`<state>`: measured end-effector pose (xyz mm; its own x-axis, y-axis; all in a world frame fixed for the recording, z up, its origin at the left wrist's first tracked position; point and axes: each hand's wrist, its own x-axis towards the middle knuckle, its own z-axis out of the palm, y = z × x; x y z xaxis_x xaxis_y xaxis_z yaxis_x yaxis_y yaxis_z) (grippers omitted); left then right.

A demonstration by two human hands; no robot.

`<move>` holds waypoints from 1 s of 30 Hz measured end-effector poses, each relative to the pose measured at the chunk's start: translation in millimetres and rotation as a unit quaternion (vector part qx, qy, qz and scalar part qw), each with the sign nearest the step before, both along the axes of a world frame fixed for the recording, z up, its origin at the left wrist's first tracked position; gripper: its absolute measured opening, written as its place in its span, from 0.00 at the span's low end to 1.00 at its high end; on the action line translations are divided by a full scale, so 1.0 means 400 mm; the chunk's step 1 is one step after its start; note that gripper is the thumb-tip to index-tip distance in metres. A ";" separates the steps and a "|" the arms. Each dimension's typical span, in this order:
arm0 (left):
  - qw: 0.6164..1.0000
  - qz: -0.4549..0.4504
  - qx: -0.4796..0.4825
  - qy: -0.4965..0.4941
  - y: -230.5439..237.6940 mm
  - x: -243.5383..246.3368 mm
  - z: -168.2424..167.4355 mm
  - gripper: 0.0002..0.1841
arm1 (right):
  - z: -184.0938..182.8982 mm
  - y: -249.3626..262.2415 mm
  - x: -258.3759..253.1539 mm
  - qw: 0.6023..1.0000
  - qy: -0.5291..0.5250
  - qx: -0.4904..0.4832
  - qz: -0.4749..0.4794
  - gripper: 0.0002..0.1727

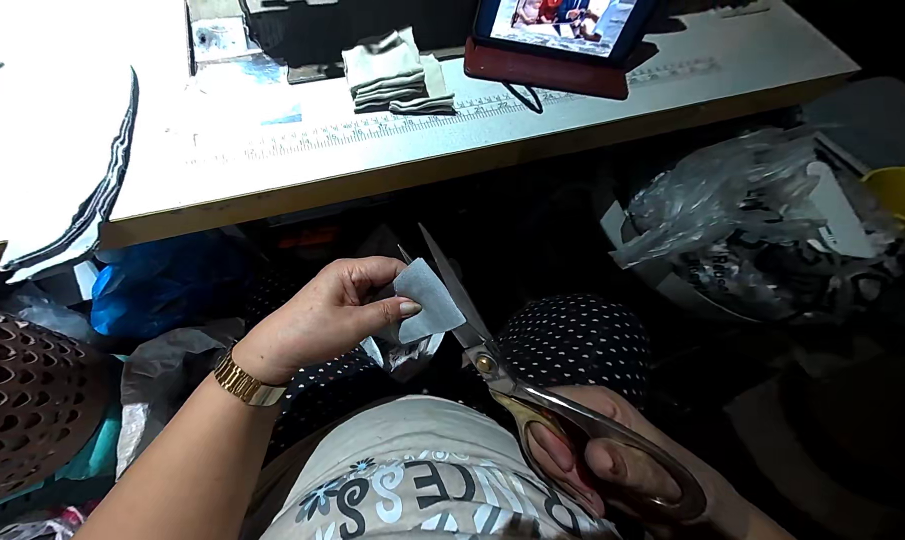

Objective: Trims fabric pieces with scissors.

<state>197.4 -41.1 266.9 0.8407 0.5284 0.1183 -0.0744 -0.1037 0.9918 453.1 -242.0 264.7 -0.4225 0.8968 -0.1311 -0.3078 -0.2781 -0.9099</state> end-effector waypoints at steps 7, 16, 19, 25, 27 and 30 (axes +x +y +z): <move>0.999 -0.012 -0.034 0.017 -0.062 0.028 0.005 0.06 | -0.045 0.011 0.005 0.996 0.050 0.008 0.077 0.48; 1.000 0.023 0.017 0.003 -0.031 0.013 -0.001 0.07 | -0.001 -0.002 -0.017 1.000 0.000 -0.008 -0.016 0.23; 0.999 0.036 0.027 0.007 -0.029 0.014 -0.010 0.07 | -0.003 0.001 -0.013 1.000 -0.016 -0.016 -0.008 0.23; 1.000 -0.006 0.004 0.002 -0.071 0.034 -0.007 0.05 | -0.039 0.012 0.005 0.997 0.019 0.011 0.072 0.46; 1.000 -0.001 -0.006 0.002 -0.081 0.039 0.000 0.06 | -0.039 0.015 0.004 0.997 0.027 0.020 0.068 0.44; 1.000 0.002 0.020 -0.002 -0.067 0.040 -0.007 0.05 | -0.025 0.007 -0.006 1.000 0.011 0.013 0.023 0.33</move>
<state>213.5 -67.8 264.1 0.8379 0.5265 0.1438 -0.0787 -0.1440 0.9864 450.8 -239.0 254.5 -0.4655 0.8796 -0.0984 -0.3145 -0.2683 -0.9106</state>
